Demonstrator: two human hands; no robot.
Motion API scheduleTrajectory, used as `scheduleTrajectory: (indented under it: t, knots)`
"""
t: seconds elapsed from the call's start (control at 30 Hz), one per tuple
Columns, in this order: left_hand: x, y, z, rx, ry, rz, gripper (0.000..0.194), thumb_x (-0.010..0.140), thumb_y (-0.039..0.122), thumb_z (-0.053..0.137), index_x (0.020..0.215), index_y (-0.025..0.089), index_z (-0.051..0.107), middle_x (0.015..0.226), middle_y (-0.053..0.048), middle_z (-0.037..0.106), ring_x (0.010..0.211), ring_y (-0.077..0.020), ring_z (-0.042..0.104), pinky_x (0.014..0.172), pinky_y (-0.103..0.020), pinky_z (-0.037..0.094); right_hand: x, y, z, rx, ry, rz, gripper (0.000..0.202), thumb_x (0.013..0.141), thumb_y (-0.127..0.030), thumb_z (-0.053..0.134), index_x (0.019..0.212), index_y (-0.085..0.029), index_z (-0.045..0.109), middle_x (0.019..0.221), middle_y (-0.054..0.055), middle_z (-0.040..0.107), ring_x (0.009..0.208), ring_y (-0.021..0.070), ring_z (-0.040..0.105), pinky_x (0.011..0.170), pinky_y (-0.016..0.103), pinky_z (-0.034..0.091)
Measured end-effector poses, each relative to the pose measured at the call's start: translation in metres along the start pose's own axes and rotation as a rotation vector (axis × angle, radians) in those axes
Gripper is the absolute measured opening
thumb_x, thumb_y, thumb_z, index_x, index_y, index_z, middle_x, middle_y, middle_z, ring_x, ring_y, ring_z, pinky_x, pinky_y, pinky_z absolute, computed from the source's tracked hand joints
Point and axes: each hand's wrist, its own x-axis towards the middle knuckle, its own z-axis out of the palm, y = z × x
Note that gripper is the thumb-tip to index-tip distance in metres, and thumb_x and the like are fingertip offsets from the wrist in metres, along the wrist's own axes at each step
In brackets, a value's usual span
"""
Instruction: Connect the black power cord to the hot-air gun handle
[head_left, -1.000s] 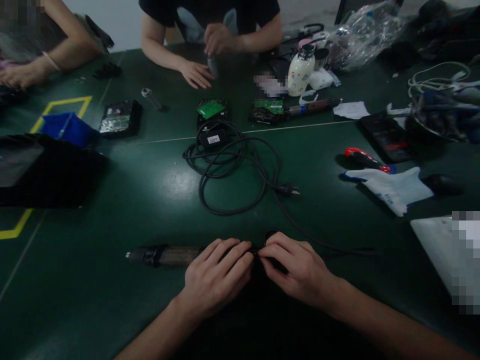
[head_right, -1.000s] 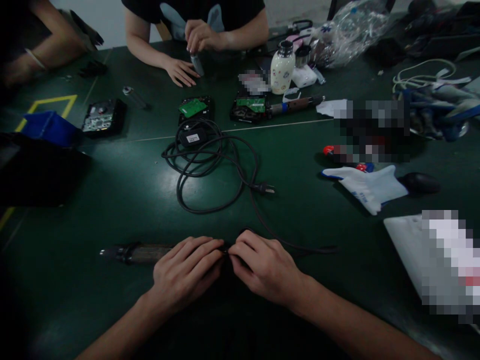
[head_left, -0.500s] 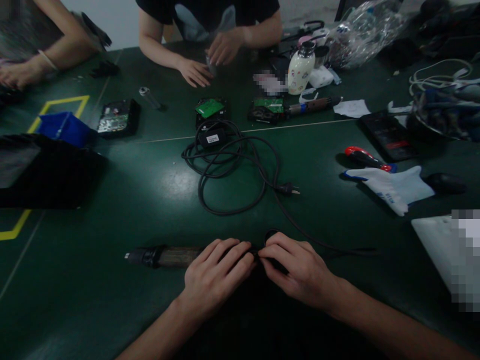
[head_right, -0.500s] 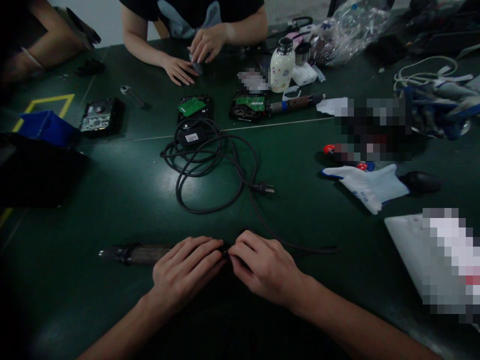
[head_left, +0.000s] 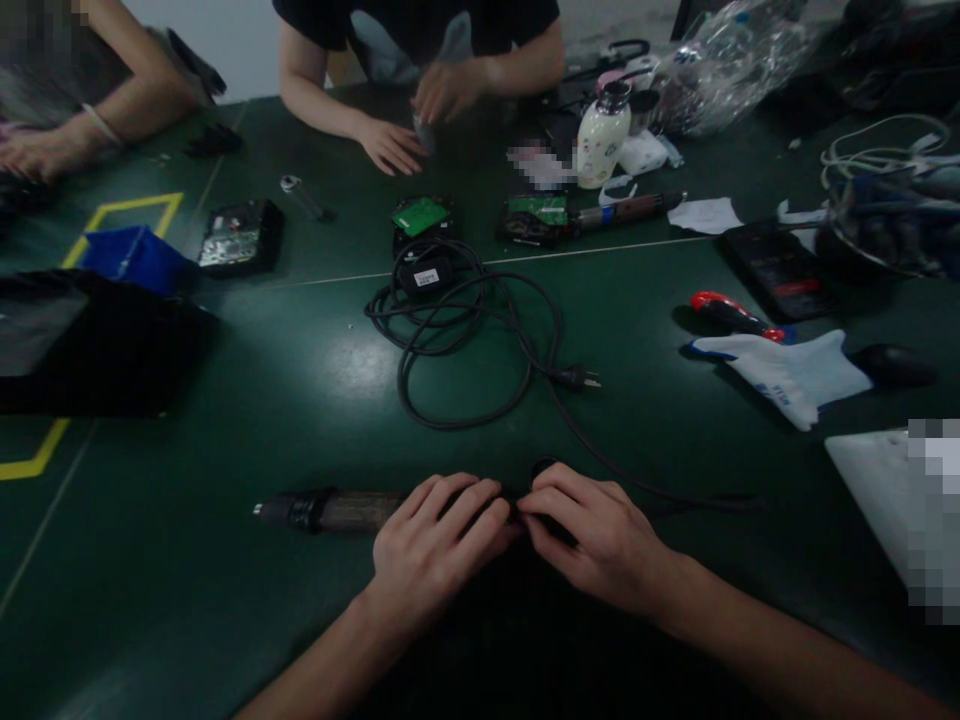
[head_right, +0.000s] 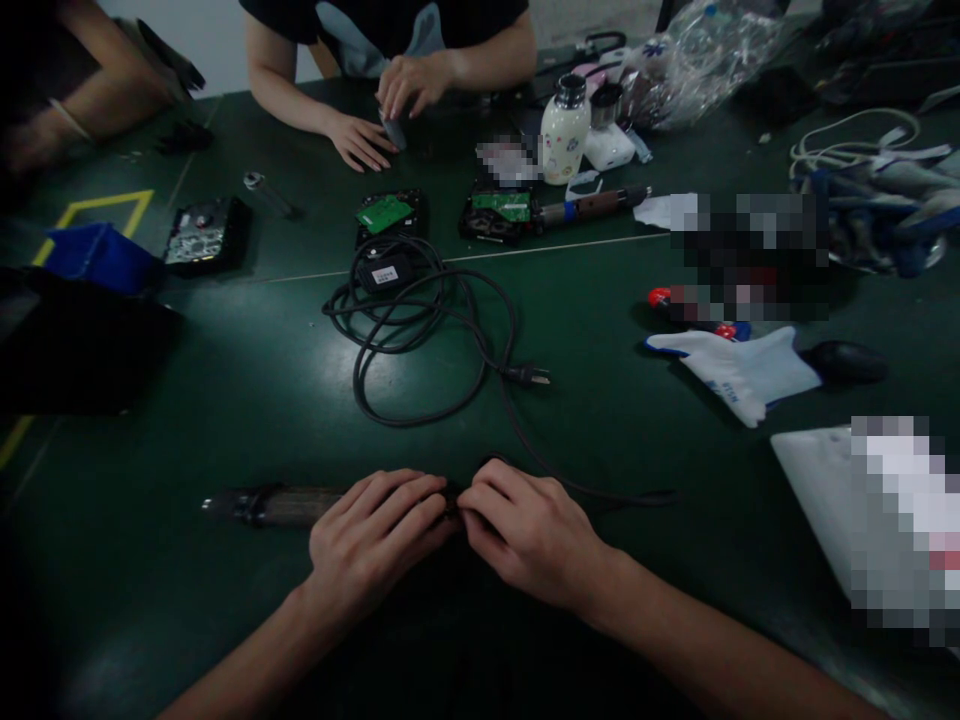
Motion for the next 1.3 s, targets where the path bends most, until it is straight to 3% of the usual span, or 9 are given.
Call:
scheduleTrajectory:
  t: [0.37, 0.8, 1.3]
  knots:
    - [-0.007, 0.003, 0.004, 0.012, -0.036, -0.015, 0.022, 0.095, 0.028, 0.069, 0.116, 0.023, 0.07, 0.126, -0.002, 0.075, 0.111, -0.024, 0.068, 0.1, -0.042, 0.05, 0.0, 0.0, -0.001, -0.014, 0.006, -0.023, 0.014, 0.104, -0.022, 0.053, 0.109, -0.022, 0.066, 0.101, 0.003, 0.069, 0.091, 0.0157, 0.068, 0.073, 0.028, 0.047]
    - [-0.011, -0.003, 0.004, 0.008, -0.027, 0.049, 0.025, 0.094, 0.025, 0.07, 0.118, 0.024, 0.071, 0.129, -0.002, 0.073, 0.113, -0.0238, 0.068, 0.1, -0.041, 0.051, 0.0, 0.0, -0.001, -0.013, 0.003, -0.02, 0.015, 0.104, -0.022, 0.053, 0.111, -0.022, 0.066, 0.101, 0.003, 0.069, 0.092, 0.0154, 0.068, 0.074, 0.027, 0.047]
    - [-0.009, -0.001, 0.003, 0.008, -0.002, 0.028, 0.02, 0.094, 0.025, 0.072, 0.113, 0.023, 0.071, 0.125, -0.001, 0.075, 0.11, -0.0222, 0.069, 0.1, -0.04, 0.052, 0.001, -0.001, -0.002, -0.018, 0.003, -0.019, 0.016, 0.105, -0.022, 0.052, 0.109, -0.022, 0.067, 0.101, 0.004, 0.07, 0.092, 0.0155, 0.069, 0.074, 0.027, 0.048]
